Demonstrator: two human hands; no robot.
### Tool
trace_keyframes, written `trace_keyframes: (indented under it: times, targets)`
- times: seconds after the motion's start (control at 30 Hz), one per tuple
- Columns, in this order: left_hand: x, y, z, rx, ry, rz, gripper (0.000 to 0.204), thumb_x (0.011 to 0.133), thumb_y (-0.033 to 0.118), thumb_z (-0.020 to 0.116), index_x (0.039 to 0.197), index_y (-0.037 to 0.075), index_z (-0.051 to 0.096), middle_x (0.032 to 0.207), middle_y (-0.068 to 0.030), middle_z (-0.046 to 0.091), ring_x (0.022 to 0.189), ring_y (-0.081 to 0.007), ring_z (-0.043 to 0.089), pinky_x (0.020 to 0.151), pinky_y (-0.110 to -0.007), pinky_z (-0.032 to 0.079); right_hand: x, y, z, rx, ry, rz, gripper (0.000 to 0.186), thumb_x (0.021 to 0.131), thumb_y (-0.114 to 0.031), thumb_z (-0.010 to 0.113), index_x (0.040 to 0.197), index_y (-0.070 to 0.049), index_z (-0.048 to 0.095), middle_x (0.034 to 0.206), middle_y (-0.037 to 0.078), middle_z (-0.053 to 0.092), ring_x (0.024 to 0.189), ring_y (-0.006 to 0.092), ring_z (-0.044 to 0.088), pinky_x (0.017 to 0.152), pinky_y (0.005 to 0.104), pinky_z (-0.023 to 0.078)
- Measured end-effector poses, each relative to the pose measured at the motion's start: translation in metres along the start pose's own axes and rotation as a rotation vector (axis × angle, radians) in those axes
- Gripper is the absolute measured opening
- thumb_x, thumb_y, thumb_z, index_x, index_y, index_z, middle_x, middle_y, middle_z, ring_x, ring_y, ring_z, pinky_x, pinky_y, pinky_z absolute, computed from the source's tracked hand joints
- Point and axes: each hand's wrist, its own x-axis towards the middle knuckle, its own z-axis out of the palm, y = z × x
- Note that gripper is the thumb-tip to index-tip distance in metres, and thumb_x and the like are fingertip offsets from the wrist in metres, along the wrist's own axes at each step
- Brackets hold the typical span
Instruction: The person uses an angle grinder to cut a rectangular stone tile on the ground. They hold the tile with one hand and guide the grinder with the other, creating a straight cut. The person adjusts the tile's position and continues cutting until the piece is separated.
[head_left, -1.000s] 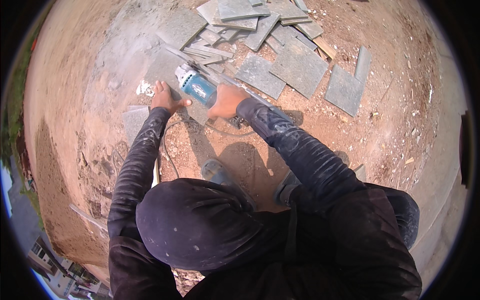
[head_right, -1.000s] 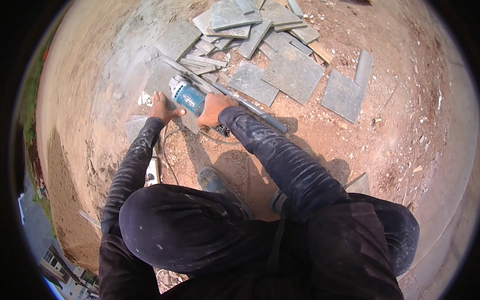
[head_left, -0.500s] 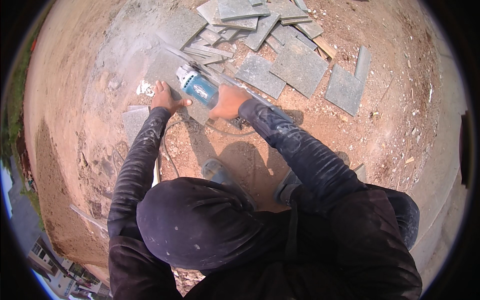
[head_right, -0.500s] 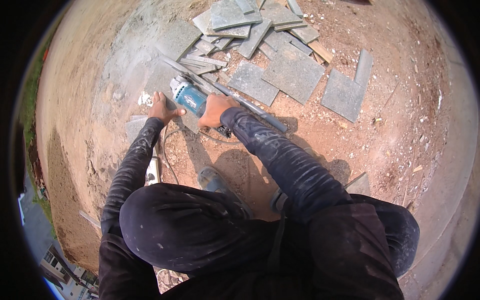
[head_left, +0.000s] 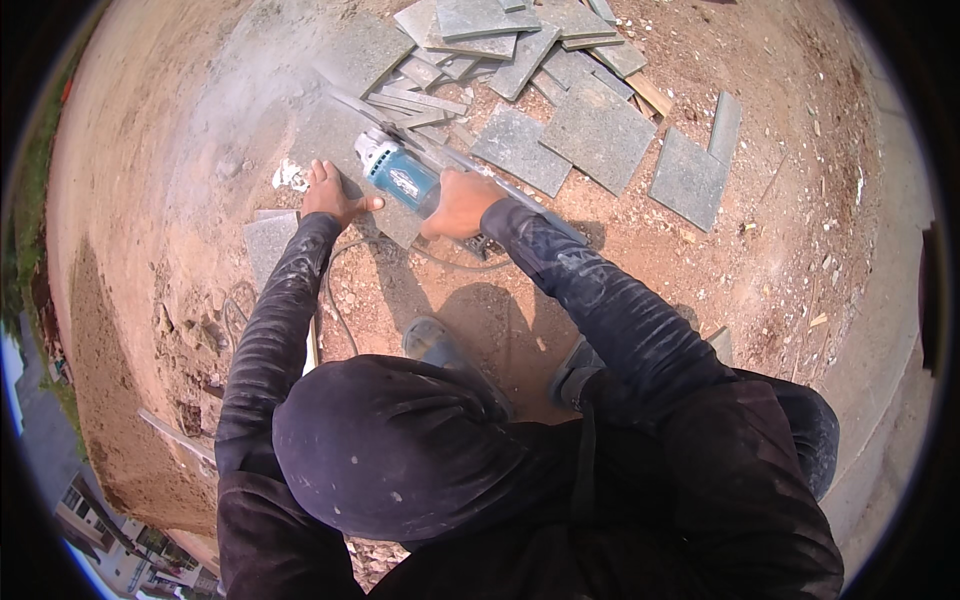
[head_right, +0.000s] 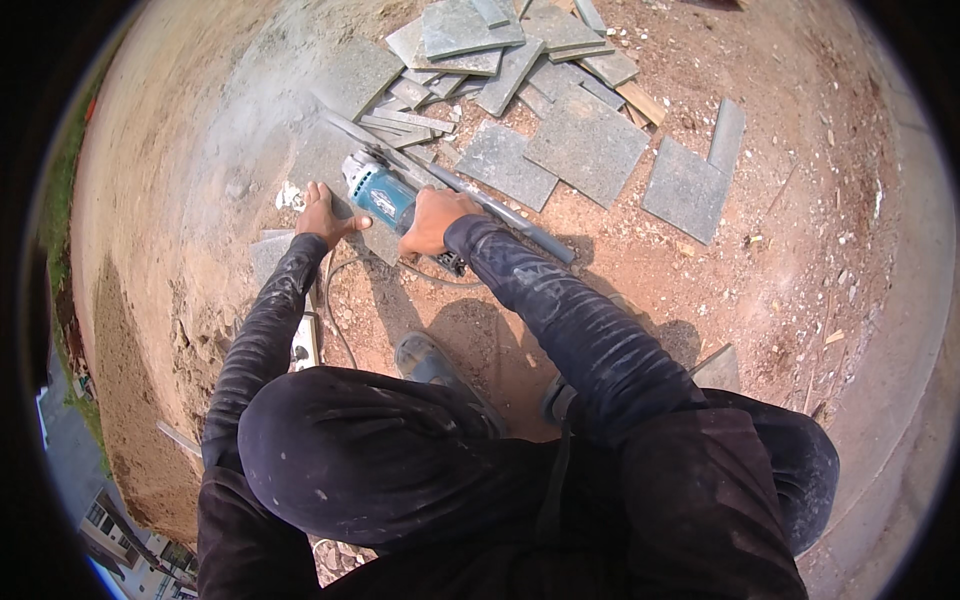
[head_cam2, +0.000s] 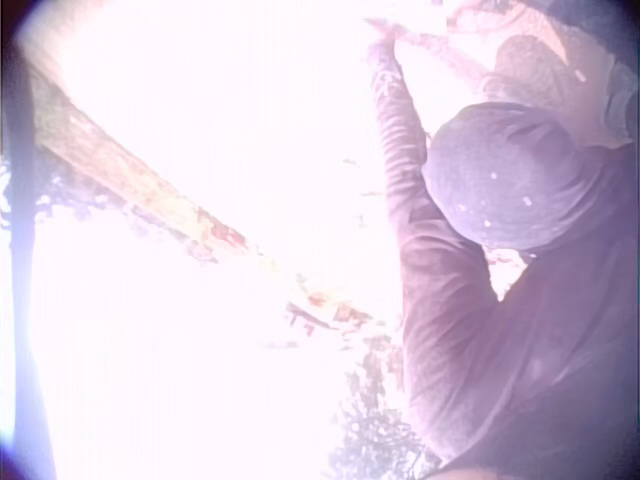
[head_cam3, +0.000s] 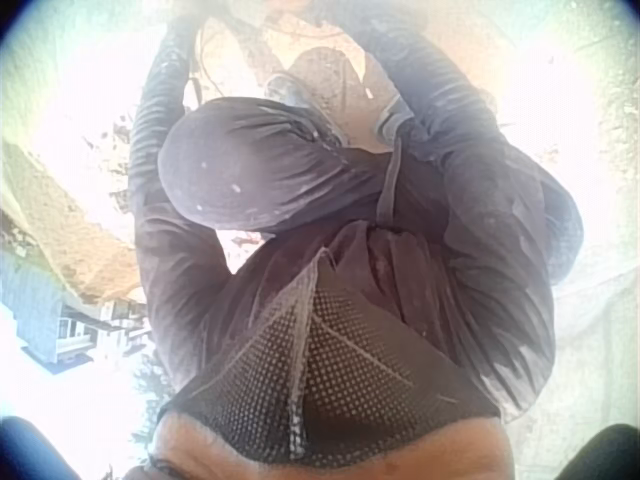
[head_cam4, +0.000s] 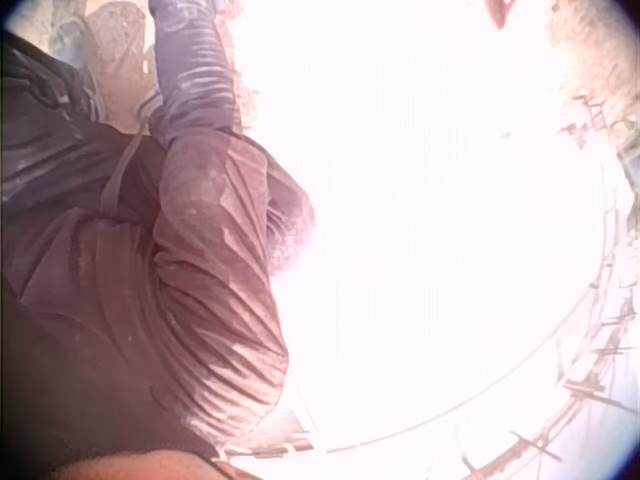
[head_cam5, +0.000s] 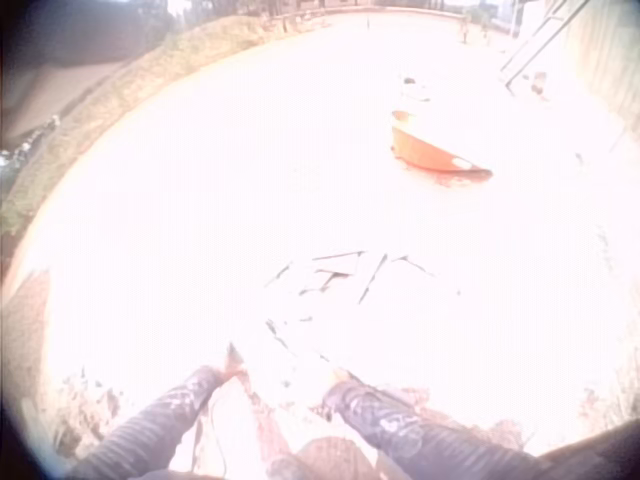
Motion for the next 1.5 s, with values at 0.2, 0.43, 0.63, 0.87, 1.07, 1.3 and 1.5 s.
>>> trace_keyframes:
  times: [0.2,0.43,0.63,0.87,1.07,1.3,1.5]
  targets:
    - [0.001,-0.002,0.003,0.023,0.002,0.011,0.134,0.052,0.069,0.078,0.142,-0.011,0.021,0.15,-0.0317,0.019,0.14,-0.0408,0.023,0.11,-0.043,0.033,-0.002,0.002,0.001,0.019,0.012,0.004,0.07,0.06,-0.036,0.074,0.112,0.009,0.057,0.106,0.027,0.064,0.1,0.0367,0.063,0.087,0.0389,0.049]
    - [0.003,-0.005,0.003,0.06,-0.001,0.028,0.136,0.052,0.076,0.073,0.142,-0.011,0.021,0.149,-0.0334,0.02,0.139,-0.0427,0.026,0.11,-0.043,0.033,-0.001,0.001,0.0,-0.002,-0.027,0.052,0.075,0.059,-0.039,0.078,0.118,0.002,0.058,0.118,0.024,0.061,0.11,0.0359,0.06,0.094,0.04,0.049]
    - [0.002,-0.009,0.003,0.07,0.016,0.049,0.134,0.053,0.077,0.071,0.141,-0.012,0.023,0.147,-0.0343,0.023,0.136,-0.0436,0.031,0.107,-0.043,0.037,0.0,0.0,0.003,-0.016,-0.022,0.049,0.074,0.059,-0.04,0.077,0.116,0.002,0.06,0.117,0.024,0.062,0.11,0.0364,0.06,0.094,0.0404,0.049]
    - [0.003,-0.005,0.0,0.12,0.042,0.081,0.134,0.053,0.078,0.07,0.138,-0.014,0.025,0.144,-0.0367,0.026,0.134,-0.0437,0.034,0.104,-0.045,0.04,-0.009,0.0,-0.001,-0.011,0.021,0.008,0.069,0.06,-0.036,0.072,0.11,0.008,0.055,0.1,0.027,0.065,0.095,0.0381,0.064,0.083,0.0406,0.051]
    - [-0.002,-0.004,0.001,0.126,0.084,0.105,0.133,0.053,0.078,0.07,0.137,-0.015,0.027,0.143,-0.0371,0.029,0.133,-0.0433,0.036,0.102,-0.046,0.041,-0.009,0.005,0.002,0.005,0.041,0.005,0.069,0.06,-0.038,0.071,0.111,0.006,0.055,0.098,0.026,0.065,0.093,0.0388,0.065,0.082,0.042,0.051]
    - [-0.004,-0.004,0.003,0.099,0.049,0.079,0.136,0.051,0.078,0.071,0.139,-0.015,0.025,0.145,-0.0365,0.026,0.137,-0.0437,0.029,0.107,-0.05,0.033,-0.01,0.005,0.003,0.0,0.052,-0.002,0.07,0.06,-0.039,0.073,0.109,0.008,0.056,0.099,0.025,0.066,0.095,0.0382,0.065,0.086,0.0401,0.052]
    - [-0.002,-0.003,-0.003,0.108,0.023,0.072,0.135,0.051,0.077,0.071,0.138,-0.015,0.025,0.146,-0.0355,0.025,0.138,-0.0426,0.029,0.107,-0.049,0.034,-0.011,0.007,0.004,0.007,0.058,-0.048,0.07,0.06,-0.039,0.07,0.11,0.007,0.053,0.098,0.026,0.065,0.094,0.0402,0.064,0.084,0.0425,0.05]
